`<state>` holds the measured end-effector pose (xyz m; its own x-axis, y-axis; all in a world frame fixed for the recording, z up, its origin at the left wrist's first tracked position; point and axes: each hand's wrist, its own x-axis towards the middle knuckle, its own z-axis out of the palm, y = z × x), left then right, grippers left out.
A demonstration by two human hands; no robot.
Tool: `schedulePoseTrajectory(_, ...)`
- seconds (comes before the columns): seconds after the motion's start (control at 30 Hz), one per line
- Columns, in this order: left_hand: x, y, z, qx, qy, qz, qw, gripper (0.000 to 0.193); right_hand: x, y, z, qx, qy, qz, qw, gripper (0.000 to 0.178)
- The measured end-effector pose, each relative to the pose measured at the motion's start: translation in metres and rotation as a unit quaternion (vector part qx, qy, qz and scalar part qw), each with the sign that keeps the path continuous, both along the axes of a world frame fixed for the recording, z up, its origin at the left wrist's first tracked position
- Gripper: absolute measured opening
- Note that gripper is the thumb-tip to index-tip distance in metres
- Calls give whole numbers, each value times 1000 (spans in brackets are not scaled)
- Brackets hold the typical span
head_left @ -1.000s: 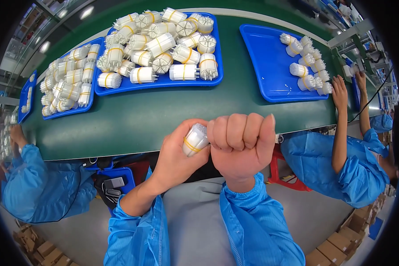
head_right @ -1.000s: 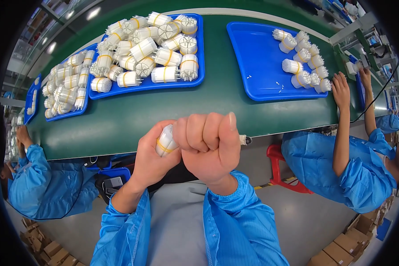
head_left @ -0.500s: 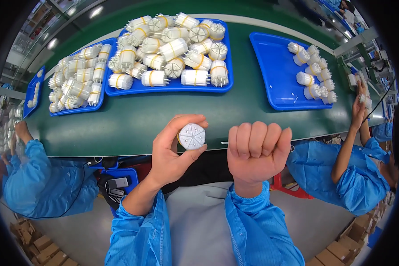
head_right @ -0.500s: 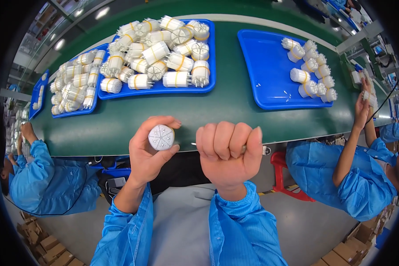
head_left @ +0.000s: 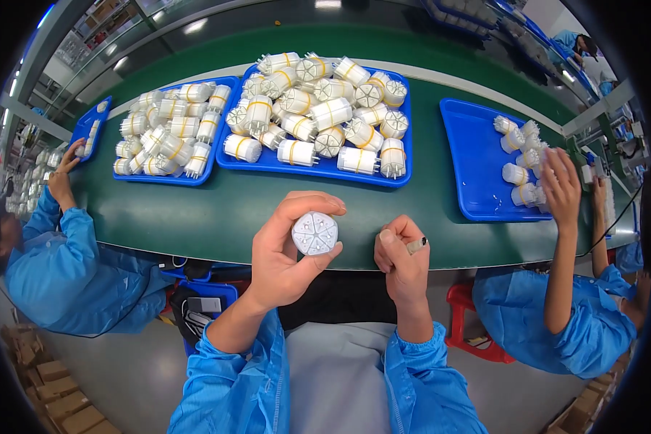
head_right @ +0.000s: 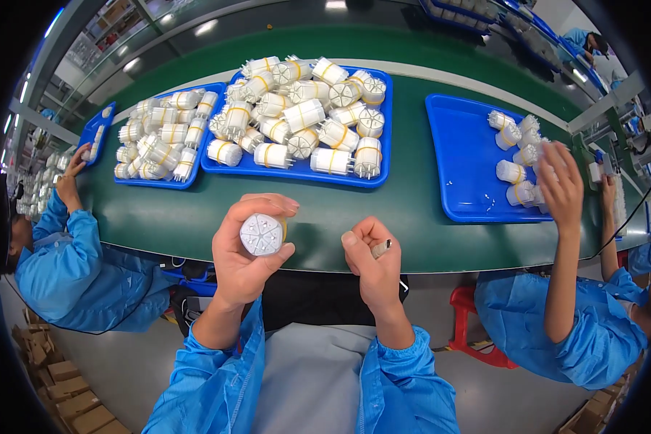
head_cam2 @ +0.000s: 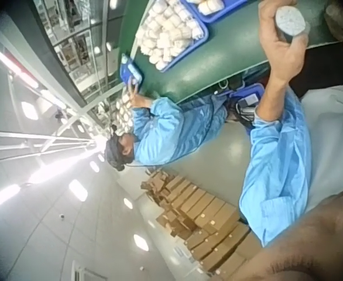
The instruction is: The person assembles small plastic cylindrical components by hand, using a small assembly tool to adjust their internal parts before placing them into blue trays.
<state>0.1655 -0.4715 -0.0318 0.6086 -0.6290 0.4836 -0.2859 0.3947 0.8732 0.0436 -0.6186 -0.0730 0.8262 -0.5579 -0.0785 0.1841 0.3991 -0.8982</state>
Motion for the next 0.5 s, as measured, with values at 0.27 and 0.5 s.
schedulePoseTrajectory(0.27, 5, -1, 2, 18, 156, 5, 988, 57, -1, 0, 2, -17, 0, 17, 1000, 20)
schedulePoseTrajectory(0.5, 69, 3, -3, 68, 153, 68, 984, 62, 0, -1, -1, -8, -15, 23, 1000, 20)
